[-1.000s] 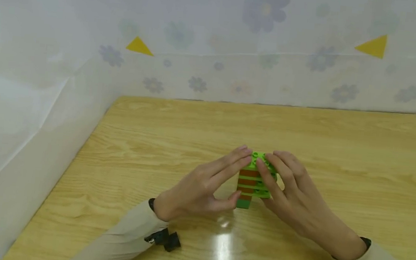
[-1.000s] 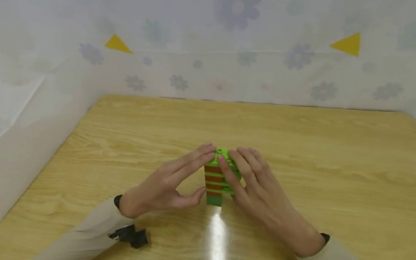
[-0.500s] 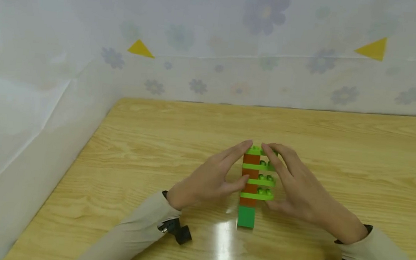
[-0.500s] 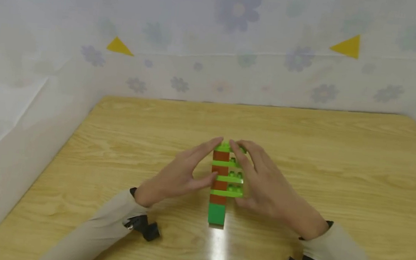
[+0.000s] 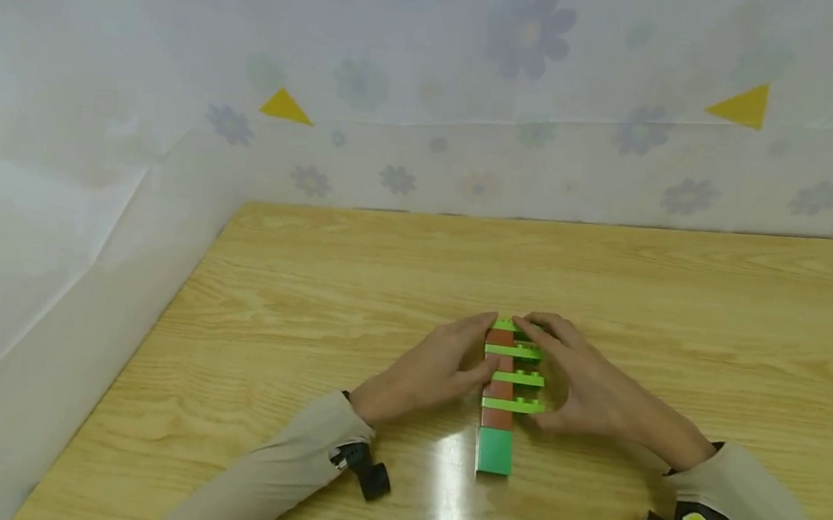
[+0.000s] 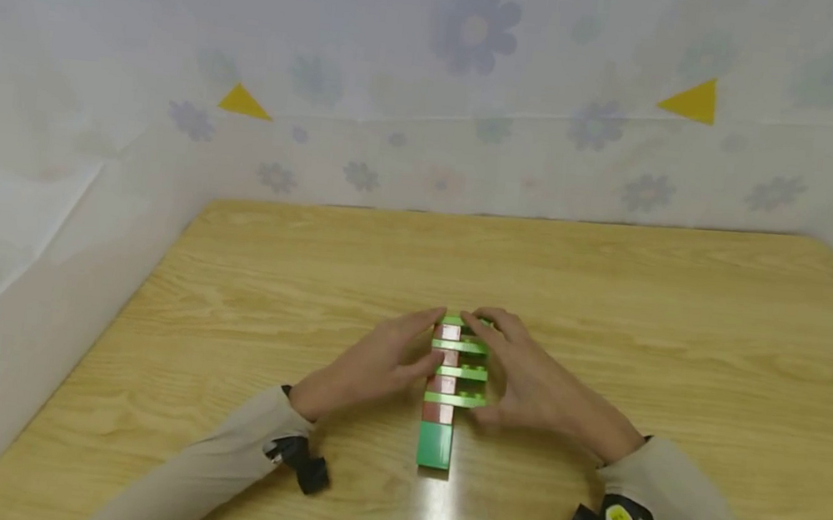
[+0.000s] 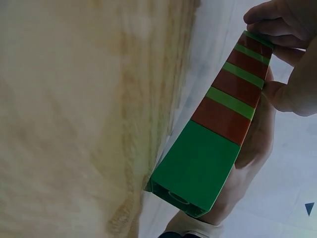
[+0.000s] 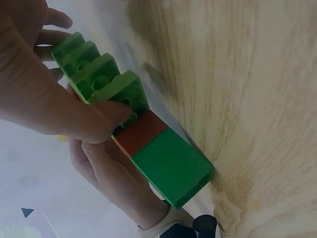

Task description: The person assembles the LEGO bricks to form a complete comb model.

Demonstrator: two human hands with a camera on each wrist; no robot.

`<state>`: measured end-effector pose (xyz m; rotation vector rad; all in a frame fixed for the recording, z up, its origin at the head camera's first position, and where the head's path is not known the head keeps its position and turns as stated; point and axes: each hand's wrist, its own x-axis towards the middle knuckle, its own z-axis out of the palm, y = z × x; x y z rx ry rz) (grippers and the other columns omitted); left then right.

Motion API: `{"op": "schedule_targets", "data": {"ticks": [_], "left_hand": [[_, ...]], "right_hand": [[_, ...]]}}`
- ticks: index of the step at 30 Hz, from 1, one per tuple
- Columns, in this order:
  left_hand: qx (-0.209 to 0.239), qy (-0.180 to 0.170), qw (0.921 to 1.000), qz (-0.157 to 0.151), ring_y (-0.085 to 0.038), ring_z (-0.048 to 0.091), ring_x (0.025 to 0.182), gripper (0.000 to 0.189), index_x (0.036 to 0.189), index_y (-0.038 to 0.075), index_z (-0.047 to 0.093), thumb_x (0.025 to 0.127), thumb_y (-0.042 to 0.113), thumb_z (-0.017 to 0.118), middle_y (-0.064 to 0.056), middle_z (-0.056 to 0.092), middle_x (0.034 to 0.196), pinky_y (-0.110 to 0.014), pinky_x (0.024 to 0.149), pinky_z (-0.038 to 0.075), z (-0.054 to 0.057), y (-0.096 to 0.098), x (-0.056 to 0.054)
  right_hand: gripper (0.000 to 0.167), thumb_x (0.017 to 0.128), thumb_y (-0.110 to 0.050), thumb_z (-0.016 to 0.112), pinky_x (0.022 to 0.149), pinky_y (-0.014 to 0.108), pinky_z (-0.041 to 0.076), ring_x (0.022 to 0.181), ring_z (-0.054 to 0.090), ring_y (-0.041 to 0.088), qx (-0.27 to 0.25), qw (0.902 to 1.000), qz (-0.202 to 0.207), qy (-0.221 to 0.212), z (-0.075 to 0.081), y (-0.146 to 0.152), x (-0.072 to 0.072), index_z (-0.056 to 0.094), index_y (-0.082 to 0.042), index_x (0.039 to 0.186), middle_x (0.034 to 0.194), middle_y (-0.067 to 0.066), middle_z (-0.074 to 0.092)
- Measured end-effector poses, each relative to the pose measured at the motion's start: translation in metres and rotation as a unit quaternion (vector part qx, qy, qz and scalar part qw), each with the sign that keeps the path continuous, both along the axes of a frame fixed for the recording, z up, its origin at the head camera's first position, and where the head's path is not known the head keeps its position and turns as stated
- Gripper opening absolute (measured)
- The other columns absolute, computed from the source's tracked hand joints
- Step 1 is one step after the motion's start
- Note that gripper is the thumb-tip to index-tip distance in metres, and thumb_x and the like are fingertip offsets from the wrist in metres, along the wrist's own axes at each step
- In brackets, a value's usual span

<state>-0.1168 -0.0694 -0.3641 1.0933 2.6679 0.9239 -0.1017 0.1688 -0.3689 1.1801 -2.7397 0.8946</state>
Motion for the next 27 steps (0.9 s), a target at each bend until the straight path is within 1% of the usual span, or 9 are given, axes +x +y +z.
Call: {"op": "schedule_targets", "data": {"ticks": [5, 10, 16, 18, 20, 23, 24, 27], "left_hand": [[-0.012, -0.003, 0.9999, 0.002, -0.024, 0.036, 0.138, 0.063, 0.148, -0.005, 0.030, 0.102, 0.034, 0.048, -0.018, 0.037, 0.150, -0.031, 0.112, 0.033, -0.003, -0.001, 0.000], [-0.021, -0.019, 0.9996, 0.001, -0.023, 0.037, 0.138, 0.063, 0.149, -0.003, 0.029, 0.103, 0.036, 0.046, -0.017, 0.037, 0.151, -0.031, 0.111, 0.034, -0.004, -0.001, 0.000], [-0.013, -0.023, 0.9996, -0.008, -0.017, 0.046, 0.130, 0.060, 0.148, -0.002, 0.032, 0.103, 0.035, 0.046, -0.015, 0.045, 0.145, -0.028, 0.107, 0.040, -0.008, 0.000, -0.001], [-0.008, -0.023, 0.9996, -0.013, -0.013, 0.054, 0.120, 0.059, 0.148, -0.002, 0.034, 0.103, 0.034, 0.046, -0.013, 0.048, 0.143, -0.025, 0.101, 0.044, -0.009, 0.000, -0.002], [-0.006, -0.023, 0.9996, -0.015, -0.008, 0.059, 0.104, 0.058, 0.148, -0.002, 0.034, 0.103, 0.033, 0.046, -0.013, 0.049, 0.141, -0.020, 0.093, 0.047, -0.011, 0.000, -0.002], [0.000, -0.024, 0.9995, -0.019, -0.005, 0.057, 0.085, 0.057, 0.147, -0.001, 0.035, 0.103, 0.032, 0.046, -0.011, 0.051, 0.139, -0.016, 0.082, 0.047, -0.012, 0.000, -0.002], [0.000, -0.023, 0.9996, -0.020, -0.005, 0.056, 0.084, 0.056, 0.148, -0.001, 0.035, 0.103, 0.032, 0.046, -0.010, 0.051, 0.140, -0.016, 0.081, 0.047, -0.012, 0.000, -0.002], [0.002, -0.019, 0.9996, -0.019, -0.004, 0.057, 0.097, 0.056, 0.147, -0.001, 0.035, 0.103, 0.032, 0.046, -0.011, 0.051, 0.140, -0.018, 0.089, 0.047, -0.013, 0.000, -0.002]], "right_hand": [[0.102, 0.066, -0.022, 0.087, 0.094, 0.057, 0.046, 0.127, 0.040, 0.038, -0.012, 0.9997, 0.008, -0.022, -0.008, 0.001, -0.004, 0.033, 0.004, 0.147, 0.142, 0.020, 0.035], [0.100, 0.067, -0.023, 0.086, 0.093, 0.059, 0.046, 0.125, 0.042, 0.040, -0.022, 0.9990, 0.016, -0.035, -0.013, 0.002, -0.006, 0.033, 0.005, 0.147, 0.140, 0.020, 0.037], [0.099, 0.069, -0.026, 0.085, 0.094, 0.060, 0.044, 0.126, 0.041, 0.039, -0.025, 0.9986, 0.018, -0.044, -0.016, 0.003, -0.005, 0.033, 0.003, 0.148, 0.141, 0.018, 0.037], [0.099, 0.069, -0.026, 0.085, 0.094, 0.060, 0.044, 0.126, 0.041, 0.039, -0.025, 0.9984, 0.018, -0.047, -0.017, 0.003, -0.005, 0.033, 0.003, 0.148, 0.141, 0.018, 0.037], [0.099, 0.069, -0.026, 0.085, 0.095, 0.061, 0.044, 0.126, 0.041, 0.040, -0.026, 0.9982, 0.017, -0.052, -0.018, 0.003, -0.005, 0.033, 0.003, 0.148, 0.141, 0.018, 0.037], [0.099, 0.069, -0.026, 0.085, 0.095, 0.061, 0.043, 0.127, 0.040, 0.041, -0.028, 0.9977, 0.017, -0.059, -0.019, 0.003, -0.006, 0.032, 0.003, 0.148, 0.142, 0.019, 0.035], [0.099, 0.070, -0.026, 0.085, 0.096, 0.062, 0.043, 0.128, 0.039, 0.041, -0.028, 0.9976, 0.017, -0.062, -0.019, 0.003, -0.006, 0.032, 0.003, 0.148, 0.142, 0.020, 0.035], [0.100, 0.071, -0.028, 0.085, 0.096, 0.062, 0.042, 0.129, 0.037, 0.042, -0.021, 0.9974, 0.015, -0.067, -0.019, 0.003, -0.005, 0.030, 0.003, 0.149, 0.144, 0.022, 0.033]]}}
